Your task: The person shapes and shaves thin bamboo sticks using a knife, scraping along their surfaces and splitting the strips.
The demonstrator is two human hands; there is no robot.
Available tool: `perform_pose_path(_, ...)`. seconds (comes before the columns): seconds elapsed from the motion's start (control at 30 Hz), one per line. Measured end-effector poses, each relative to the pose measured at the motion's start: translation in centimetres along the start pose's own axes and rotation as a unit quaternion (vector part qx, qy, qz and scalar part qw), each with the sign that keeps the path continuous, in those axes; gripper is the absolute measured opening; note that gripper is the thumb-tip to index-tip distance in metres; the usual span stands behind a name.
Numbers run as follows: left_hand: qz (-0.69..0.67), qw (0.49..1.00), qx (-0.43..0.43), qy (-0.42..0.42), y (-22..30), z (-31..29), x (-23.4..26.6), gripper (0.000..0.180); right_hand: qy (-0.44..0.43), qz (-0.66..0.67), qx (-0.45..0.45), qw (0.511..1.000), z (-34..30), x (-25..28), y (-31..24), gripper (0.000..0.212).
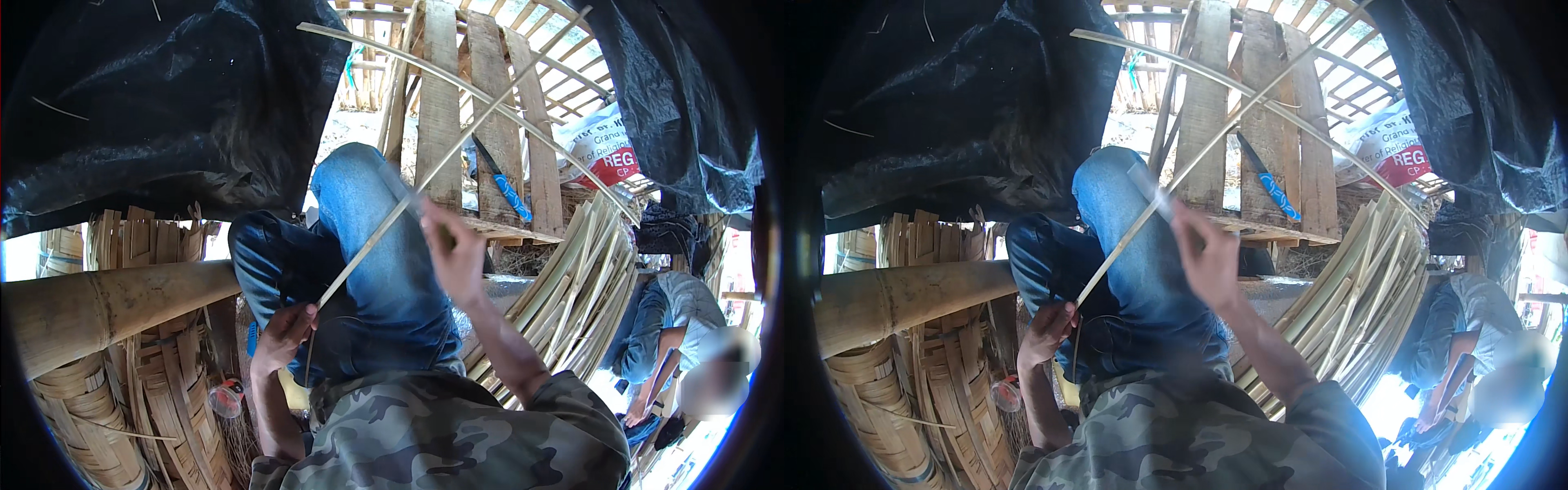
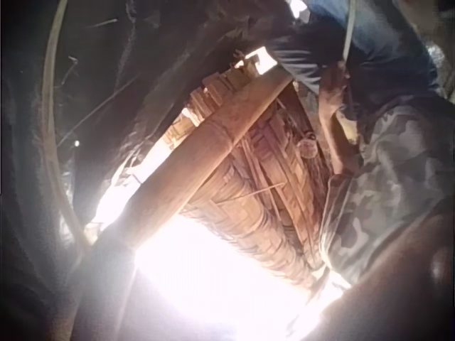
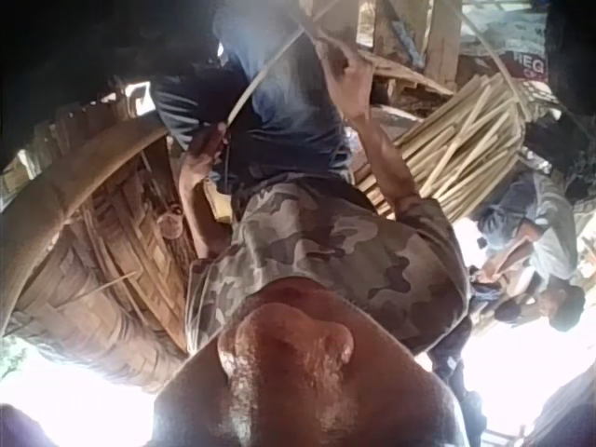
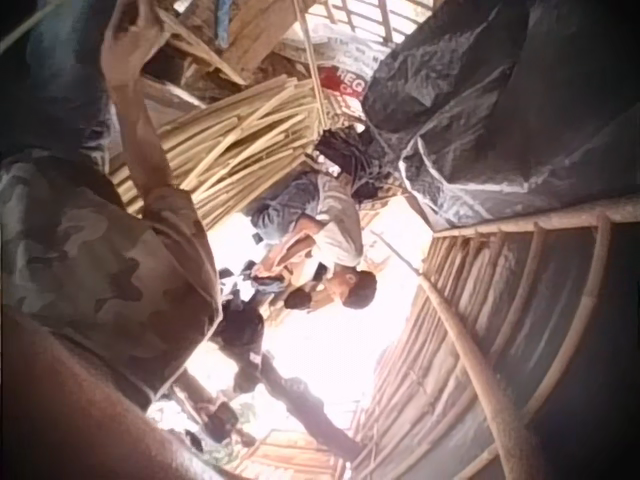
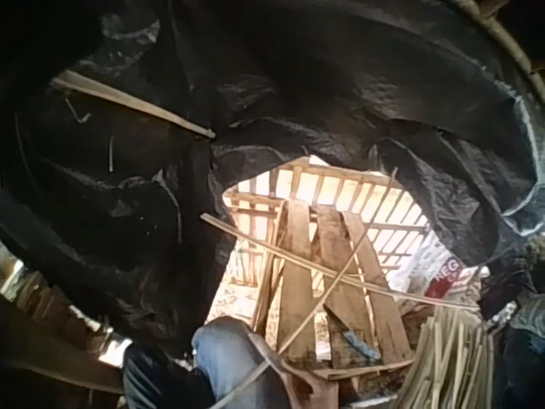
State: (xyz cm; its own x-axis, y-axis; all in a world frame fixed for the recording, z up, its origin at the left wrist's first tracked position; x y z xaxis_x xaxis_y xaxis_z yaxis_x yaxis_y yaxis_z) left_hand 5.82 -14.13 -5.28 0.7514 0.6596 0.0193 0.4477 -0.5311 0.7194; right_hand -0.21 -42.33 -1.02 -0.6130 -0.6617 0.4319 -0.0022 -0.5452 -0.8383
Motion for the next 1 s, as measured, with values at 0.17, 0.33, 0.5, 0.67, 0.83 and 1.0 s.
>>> perform_pose_path(0.17,0.002,1.000,-0.003,0.015,-0.1,0.2,0.3,0.042,0.101,-0.037,-0.081,0.991,4.2,4.2,2.2,0.021)
perform_pose_path(0.33,-0.006,1.000,-0.001,-0.008,-0.6,0.8,0.2,0.040,0.023,-0.032,-0.035,0.999,0.0,0.1,-1.0,0.024)
perform_pose_path(0.5,-0.018,1.000,-0.002,-0.005,-0.8,0.3,0.3,0.039,0.029,0.000,-0.013,0.999,2.3,1.0,0.7,0.026)
perform_pose_path(0.67,-0.016,1.000,0.004,-0.004,0.1,-0.1,0.2,0.039,0.121,-0.019,-0.075,0.990,6.7,5.4,4.1,0.032)
perform_pose_path(0.83,-0.029,0.999,0.012,-0.013,-1.6,-0.3,0.8,0.039,0.067,-0.048,-0.121,0.989,4.0,3.3,3.8,0.029)
perform_pose_path(1.0,0.005,1.000,0.002,0.000,-2.8,-0.7,1.6,0.042,0.066,-0.051,-0.097,0.992,5.4,4.9,4.5,0.030)
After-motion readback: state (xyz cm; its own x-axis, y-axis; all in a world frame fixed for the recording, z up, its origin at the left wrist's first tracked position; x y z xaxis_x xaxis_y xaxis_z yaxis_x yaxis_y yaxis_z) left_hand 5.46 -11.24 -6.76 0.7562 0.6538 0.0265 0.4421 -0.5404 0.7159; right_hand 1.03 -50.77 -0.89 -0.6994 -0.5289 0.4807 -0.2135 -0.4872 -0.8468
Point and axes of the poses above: each hand's wrist, its own z-axis towards the middle knuckle, its own x-axis out of the back of the hand, y = z × x, the point moved 7 cm from there along z, towards the middle knuckle, and after that the axes turned 7 degrees about x, right-handed, at the moved point
